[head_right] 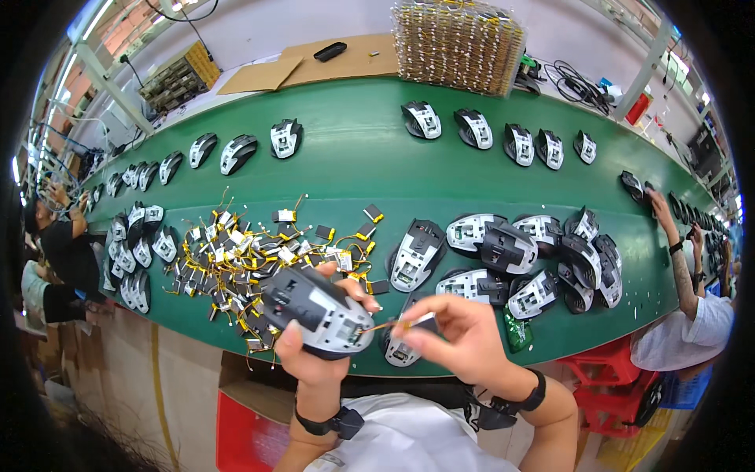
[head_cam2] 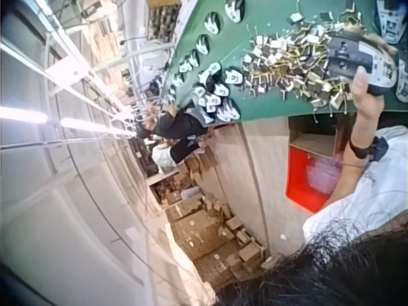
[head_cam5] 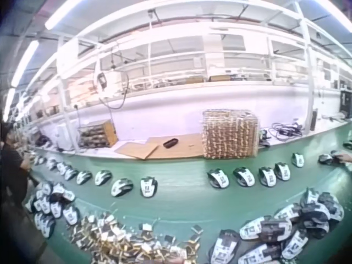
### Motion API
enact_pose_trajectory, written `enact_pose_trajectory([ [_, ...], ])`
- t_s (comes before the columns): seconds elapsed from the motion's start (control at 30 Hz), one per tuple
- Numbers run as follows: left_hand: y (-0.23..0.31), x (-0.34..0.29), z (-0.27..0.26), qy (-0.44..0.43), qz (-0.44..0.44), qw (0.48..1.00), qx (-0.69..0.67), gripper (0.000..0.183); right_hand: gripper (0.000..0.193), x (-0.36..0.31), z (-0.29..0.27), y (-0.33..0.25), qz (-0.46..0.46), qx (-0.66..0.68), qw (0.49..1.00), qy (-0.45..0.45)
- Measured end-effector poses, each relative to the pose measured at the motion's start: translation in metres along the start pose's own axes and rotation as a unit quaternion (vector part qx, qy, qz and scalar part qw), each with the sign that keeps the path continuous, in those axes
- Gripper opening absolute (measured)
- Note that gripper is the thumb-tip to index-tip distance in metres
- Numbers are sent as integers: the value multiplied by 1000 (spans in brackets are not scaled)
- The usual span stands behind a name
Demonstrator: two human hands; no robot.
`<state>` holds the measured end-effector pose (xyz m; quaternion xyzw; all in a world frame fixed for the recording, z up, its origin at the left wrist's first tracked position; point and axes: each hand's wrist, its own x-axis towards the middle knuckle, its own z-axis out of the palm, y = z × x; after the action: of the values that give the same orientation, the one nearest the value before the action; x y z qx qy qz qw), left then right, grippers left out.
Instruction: The person assembles computer mice by inserting small battery packs into the internal cavities of the mouse shells. They pick up a mouse shell, insert a battery, and place the completed unit on the table, repeating this process for multiple units.
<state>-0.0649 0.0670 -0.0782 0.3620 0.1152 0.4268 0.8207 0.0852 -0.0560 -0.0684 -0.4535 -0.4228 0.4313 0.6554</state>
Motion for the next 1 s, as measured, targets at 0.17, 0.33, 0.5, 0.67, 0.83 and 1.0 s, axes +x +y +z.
enact_pose_trajectory([
  [0.17, -9, 2, 11, 26, -4, 1000, 3, 82, 50, 22, 25, -5, -130, -86, 979, 134],
  [0.33, -8, 8, -1, 33, -54, 992, -108, 71, 54, 16, 33, 12, -101, -18, 991, 82],
  [0.5, -8, 8, -1, 71, -49, 987, -135, 66, 37, 22, 37, -4, -215, -380, 892, 120],
  [0.67, -9, 11, -7, 74, -69, 977, -188, 65, 53, 31, 30, 8, -341, -543, 767, 24],
  [0.83, -4, 11, -8, 49, -83, 975, -202, 59, 44, 33, 20, 2, -388, -554, 736, -25],
  [1.0, -3, 9, -8, 36, -88, 974, -205, 56, 41, 37, 18, -16, -378, -576, 720, -82],
])
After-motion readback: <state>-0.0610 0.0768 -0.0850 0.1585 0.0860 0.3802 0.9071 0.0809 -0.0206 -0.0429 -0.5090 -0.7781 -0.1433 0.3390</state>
